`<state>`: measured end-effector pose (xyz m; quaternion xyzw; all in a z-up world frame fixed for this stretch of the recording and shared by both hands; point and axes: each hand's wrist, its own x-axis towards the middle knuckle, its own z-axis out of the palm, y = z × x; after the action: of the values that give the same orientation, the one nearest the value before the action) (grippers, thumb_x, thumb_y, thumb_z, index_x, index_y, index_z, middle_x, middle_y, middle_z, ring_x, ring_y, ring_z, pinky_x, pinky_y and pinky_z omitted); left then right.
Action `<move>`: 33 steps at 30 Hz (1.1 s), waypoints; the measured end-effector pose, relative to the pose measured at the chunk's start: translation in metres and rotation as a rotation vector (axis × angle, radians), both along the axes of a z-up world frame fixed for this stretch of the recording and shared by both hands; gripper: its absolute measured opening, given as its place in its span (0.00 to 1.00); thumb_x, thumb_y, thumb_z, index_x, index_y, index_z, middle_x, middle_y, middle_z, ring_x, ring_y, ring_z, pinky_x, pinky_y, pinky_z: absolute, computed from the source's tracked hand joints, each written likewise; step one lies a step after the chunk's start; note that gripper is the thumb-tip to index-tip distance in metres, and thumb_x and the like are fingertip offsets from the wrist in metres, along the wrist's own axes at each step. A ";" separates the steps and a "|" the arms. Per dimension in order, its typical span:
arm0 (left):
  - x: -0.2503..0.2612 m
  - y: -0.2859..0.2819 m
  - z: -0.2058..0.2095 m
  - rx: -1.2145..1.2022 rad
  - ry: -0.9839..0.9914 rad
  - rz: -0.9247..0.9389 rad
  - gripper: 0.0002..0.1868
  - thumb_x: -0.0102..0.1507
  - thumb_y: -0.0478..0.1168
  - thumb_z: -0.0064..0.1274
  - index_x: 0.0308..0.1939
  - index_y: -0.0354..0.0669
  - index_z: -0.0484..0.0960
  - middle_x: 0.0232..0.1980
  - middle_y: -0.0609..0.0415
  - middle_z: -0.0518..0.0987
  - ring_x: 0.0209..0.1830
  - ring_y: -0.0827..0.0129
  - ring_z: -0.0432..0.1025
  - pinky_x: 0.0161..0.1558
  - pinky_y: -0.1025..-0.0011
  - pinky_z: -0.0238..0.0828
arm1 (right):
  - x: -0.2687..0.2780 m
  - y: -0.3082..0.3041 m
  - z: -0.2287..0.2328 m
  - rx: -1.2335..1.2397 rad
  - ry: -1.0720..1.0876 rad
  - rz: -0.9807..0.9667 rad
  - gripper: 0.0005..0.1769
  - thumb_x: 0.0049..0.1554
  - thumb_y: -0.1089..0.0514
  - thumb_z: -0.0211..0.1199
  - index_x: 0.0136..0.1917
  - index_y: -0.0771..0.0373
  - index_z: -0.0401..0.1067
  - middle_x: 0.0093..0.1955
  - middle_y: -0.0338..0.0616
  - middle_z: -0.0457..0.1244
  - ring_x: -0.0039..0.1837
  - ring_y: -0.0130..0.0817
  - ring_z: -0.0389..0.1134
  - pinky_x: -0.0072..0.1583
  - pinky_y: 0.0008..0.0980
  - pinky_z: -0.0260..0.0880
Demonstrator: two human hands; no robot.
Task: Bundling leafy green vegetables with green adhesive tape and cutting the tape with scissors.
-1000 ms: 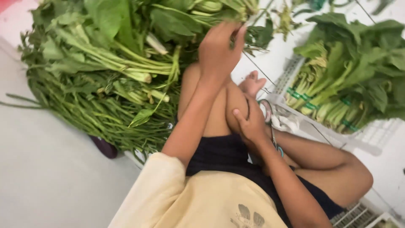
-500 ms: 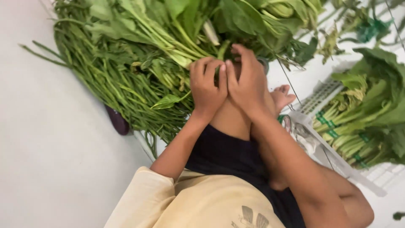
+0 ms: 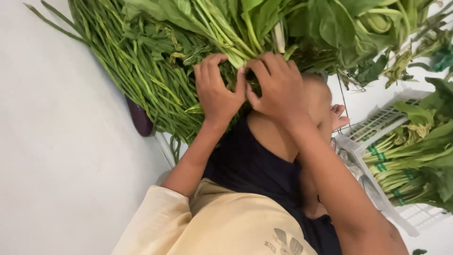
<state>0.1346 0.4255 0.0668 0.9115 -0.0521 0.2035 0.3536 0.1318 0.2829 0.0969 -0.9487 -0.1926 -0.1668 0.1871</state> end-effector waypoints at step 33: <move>-0.017 0.000 -0.046 -0.421 -0.382 -0.027 0.28 0.63 0.62 0.58 0.52 0.47 0.70 0.52 0.52 0.74 0.45 0.63 0.68 0.49 0.64 0.64 | 0.002 0.017 -0.003 1.045 0.883 0.065 0.11 0.67 0.59 0.57 0.60 0.60 0.75 0.43 0.37 0.67 0.45 0.25 0.67 0.44 0.27 0.72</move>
<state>0.1172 0.4252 0.0204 0.7624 -0.0866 0.3732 0.5215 0.1341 0.2999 0.0938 -0.7069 -0.0209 0.1702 0.6862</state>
